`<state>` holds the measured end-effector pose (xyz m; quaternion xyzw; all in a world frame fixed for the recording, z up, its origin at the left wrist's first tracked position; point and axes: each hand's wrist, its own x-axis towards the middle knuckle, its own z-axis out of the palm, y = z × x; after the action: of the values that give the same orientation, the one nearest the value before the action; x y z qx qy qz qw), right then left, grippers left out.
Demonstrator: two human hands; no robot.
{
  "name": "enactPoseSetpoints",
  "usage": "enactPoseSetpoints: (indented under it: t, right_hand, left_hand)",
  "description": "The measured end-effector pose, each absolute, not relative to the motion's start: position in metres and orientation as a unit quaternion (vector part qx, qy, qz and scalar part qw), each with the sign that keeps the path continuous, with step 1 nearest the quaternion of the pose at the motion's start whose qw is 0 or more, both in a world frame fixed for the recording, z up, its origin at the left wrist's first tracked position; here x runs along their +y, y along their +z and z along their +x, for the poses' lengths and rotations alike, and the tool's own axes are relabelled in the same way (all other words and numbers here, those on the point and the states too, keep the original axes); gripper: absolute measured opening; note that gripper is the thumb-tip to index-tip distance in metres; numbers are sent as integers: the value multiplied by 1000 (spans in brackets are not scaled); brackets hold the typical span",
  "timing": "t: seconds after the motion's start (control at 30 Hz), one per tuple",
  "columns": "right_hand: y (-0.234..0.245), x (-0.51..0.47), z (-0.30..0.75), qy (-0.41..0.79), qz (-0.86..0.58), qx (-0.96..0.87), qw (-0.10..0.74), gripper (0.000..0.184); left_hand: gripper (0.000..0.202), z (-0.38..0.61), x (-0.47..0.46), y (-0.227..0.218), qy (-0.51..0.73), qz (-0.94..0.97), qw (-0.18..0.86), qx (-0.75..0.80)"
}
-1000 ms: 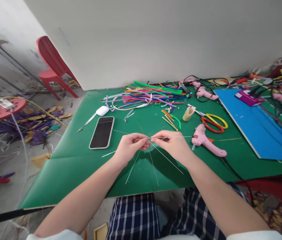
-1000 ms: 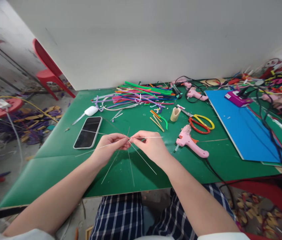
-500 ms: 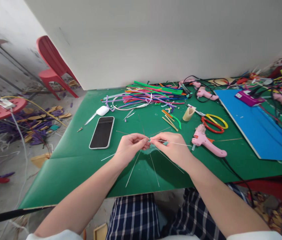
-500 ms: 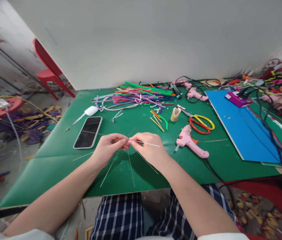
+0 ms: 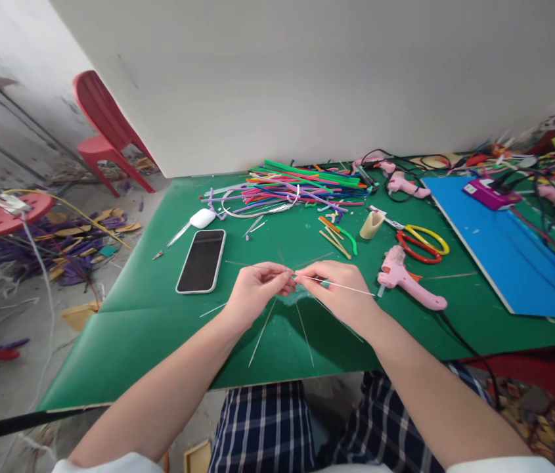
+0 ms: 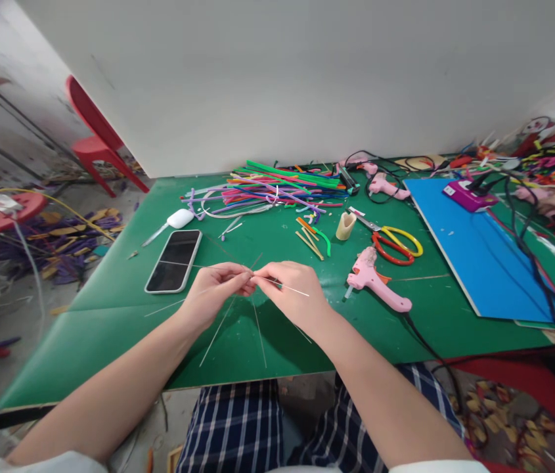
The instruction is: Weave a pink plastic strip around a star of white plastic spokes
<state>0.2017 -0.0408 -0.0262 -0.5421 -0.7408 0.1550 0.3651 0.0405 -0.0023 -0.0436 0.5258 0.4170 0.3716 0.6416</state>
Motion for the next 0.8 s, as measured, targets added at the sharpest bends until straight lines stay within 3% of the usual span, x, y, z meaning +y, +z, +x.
enactPoseSetpoints:
  t: [0.17,0.33,0.43,0.57,0.8]
  right_hand:
    - [-33,-32,212,219,-541,-713,387,18]
    - [-43,-27,220,270,-532,-735,321,28]
    - [-44,-30,213,257,-509,-733,372,31]
    - [-42,-33,202,233,-497,-708,444,20]
    - [-38,-31,205,380,-532,-545,524,20]
  left_hand:
    - [23,41,0,-43,394,496,647,425]
    - [24,38,2,-44,429,466,648,422]
    - [28,37,2,-47,440,458,654,411]
    - [32,38,2,-50,435,459,664,399]
    - [45,36,-1,-43,375,480,711,351]
